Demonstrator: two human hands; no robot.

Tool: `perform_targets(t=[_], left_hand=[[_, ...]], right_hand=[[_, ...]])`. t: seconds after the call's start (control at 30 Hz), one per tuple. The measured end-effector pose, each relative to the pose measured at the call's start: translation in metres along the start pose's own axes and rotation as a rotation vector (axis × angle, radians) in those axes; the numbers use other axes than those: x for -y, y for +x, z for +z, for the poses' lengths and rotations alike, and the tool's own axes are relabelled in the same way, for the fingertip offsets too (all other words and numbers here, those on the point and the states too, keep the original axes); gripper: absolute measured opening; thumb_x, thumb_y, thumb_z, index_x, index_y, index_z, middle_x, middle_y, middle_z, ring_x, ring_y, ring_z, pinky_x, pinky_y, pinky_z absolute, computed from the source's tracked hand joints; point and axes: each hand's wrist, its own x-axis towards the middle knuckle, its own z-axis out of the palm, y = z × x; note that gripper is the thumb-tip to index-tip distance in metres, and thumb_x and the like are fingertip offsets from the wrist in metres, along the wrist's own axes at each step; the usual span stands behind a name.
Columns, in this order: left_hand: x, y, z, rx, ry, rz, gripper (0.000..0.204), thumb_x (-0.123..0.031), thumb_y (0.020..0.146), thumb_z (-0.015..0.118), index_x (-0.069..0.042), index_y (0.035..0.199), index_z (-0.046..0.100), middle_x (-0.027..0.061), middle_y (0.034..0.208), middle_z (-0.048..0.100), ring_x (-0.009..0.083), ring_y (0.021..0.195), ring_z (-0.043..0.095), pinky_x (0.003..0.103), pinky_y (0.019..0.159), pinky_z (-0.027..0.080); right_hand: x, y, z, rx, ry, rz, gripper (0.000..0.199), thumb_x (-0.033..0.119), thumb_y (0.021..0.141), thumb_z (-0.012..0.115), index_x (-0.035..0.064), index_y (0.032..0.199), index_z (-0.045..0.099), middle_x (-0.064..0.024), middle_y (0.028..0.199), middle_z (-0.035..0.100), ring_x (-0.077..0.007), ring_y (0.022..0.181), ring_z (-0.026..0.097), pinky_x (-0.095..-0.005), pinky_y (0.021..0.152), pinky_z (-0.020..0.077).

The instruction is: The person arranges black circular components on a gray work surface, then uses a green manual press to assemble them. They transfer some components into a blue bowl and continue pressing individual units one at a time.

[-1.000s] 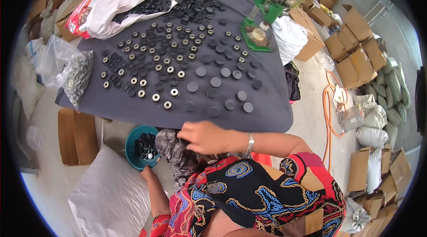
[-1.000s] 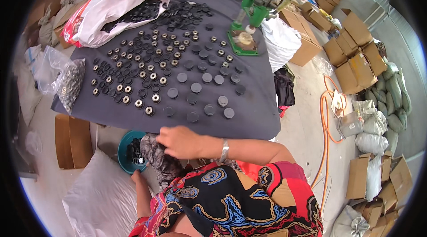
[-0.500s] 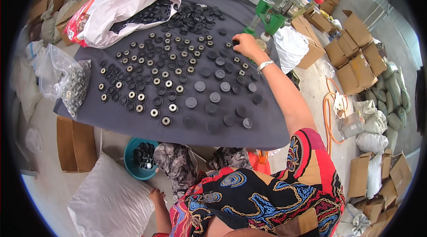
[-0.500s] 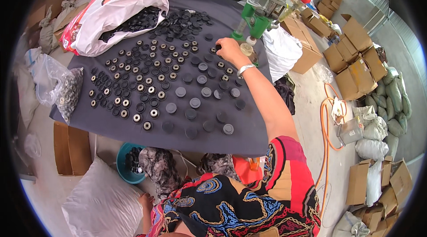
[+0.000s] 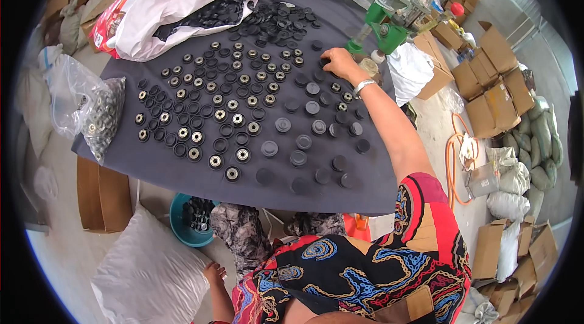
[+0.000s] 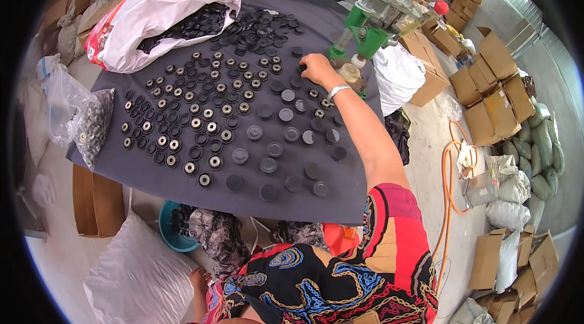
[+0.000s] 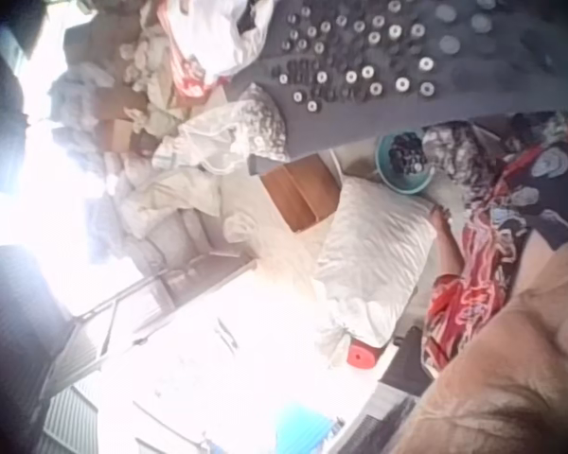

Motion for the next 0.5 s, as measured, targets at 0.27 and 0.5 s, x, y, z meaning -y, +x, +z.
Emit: perform_targets(t=[0.27, 0.5], left_hand=[[-0.009, 0.0, 0.012, -0.028, 0.002, 0.002, 0.04, -0.004, 0.08, 0.052, -0.002, 0.12, 0.051, 0.0113, 0.085, 0.06, 0.0234, 0.055, 0.06, 0.034, 0.043, 0.048], [0.007, -0.015, 0.009, -0.025, 0.08, -0.055, 0.036, -0.004, 0.078, 0.053, -0.002, 0.114, 0.056, 0.0107, 0.083, 0.062, 0.0246, 0.056, 0.062, 0.035, 0.043, 0.049]], right_hand=[[0.021, 0.02, -0.003, 0.067, -0.097, -0.031, 0.041, 0.01, 0.07, 0.073, 0.0038, 0.11, 0.067, -0.0183, 0.103, 0.068, -0.0334, 0.1, 0.063, -0.04, 0.089, 0.0491], [0.046, 0.067, -0.008, -0.107, 0.006, -0.012, 0.034, 0.003, 0.072, 0.06, 0.0043, 0.105, 0.069, -0.0183, 0.103, 0.068, -0.0323, 0.1, 0.064, -0.0403, 0.087, 0.0503]])
